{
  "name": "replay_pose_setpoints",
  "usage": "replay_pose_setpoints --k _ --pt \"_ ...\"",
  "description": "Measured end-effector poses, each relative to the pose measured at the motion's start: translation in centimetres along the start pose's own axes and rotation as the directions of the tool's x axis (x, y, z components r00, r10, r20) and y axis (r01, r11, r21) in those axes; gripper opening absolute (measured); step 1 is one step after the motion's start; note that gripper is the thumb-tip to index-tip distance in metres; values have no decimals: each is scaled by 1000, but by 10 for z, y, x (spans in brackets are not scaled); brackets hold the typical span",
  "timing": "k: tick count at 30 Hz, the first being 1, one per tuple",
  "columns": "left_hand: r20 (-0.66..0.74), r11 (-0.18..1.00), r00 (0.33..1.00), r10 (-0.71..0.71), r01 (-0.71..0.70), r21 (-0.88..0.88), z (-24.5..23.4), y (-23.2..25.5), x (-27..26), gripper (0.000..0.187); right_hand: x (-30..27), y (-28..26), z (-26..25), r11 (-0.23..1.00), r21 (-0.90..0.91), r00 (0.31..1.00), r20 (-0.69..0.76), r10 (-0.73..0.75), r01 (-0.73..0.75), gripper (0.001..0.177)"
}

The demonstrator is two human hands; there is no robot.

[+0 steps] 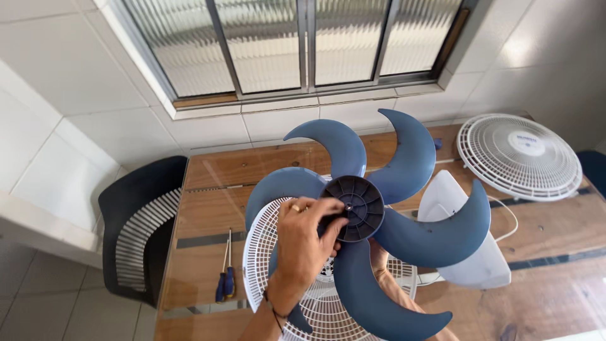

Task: The person assembles a white table fan on a wooden table. They attach the front grille, install the blue fan blade, and secure the rear grille, completing the assembly.

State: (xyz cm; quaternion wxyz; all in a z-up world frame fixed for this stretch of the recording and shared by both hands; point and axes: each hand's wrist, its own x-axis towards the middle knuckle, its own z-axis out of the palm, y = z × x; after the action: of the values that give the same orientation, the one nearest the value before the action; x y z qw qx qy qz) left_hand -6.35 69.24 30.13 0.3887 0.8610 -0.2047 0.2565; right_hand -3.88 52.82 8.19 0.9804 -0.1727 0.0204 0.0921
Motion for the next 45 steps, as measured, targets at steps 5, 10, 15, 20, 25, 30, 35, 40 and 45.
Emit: replay_pose_setpoints --k 5,10,15,20,25,30,35,40,45 --pt "4 986 987 164 -163 -43 -28 -3 -16 30 1 31 -24 970 191 984 -132 -124 148 63" --pt "91 978 978 186 -176 -111 -41 -12 -25 35 -11 49 -26 957 -2 933 -225 -282 289 55" --pt "125 966 957 260 -258 -37 -49 -5 -25 41 -14 52 -7 969 -54 948 -201 -247 241 54" --pt "127 944 938 323 -328 22 -48 -7 -35 48 -27 61 -4 970 64 968 -108 -226 234 54" --pt "220 931 908 357 -364 -11 -63 -6 -34 58 -42 49 1 972 -74 945 -229 -233 221 53" --pt "336 869 808 485 -488 -80 -101 -14 -14 67 -47 24 -2 963 -179 944 -227 -240 201 52" --pt "402 851 788 465 -523 41 -132 -4 -6 63 -40 26 5 955 -246 957 -196 -216 165 51" --pt "395 818 779 486 -565 107 -141 4 -5 61 -43 31 10 948 -283 965 -169 -200 146 50" --pt "340 770 794 504 -591 239 -140 6 -13 57 -44 47 15 946 -305 976 -147 -160 109 50"
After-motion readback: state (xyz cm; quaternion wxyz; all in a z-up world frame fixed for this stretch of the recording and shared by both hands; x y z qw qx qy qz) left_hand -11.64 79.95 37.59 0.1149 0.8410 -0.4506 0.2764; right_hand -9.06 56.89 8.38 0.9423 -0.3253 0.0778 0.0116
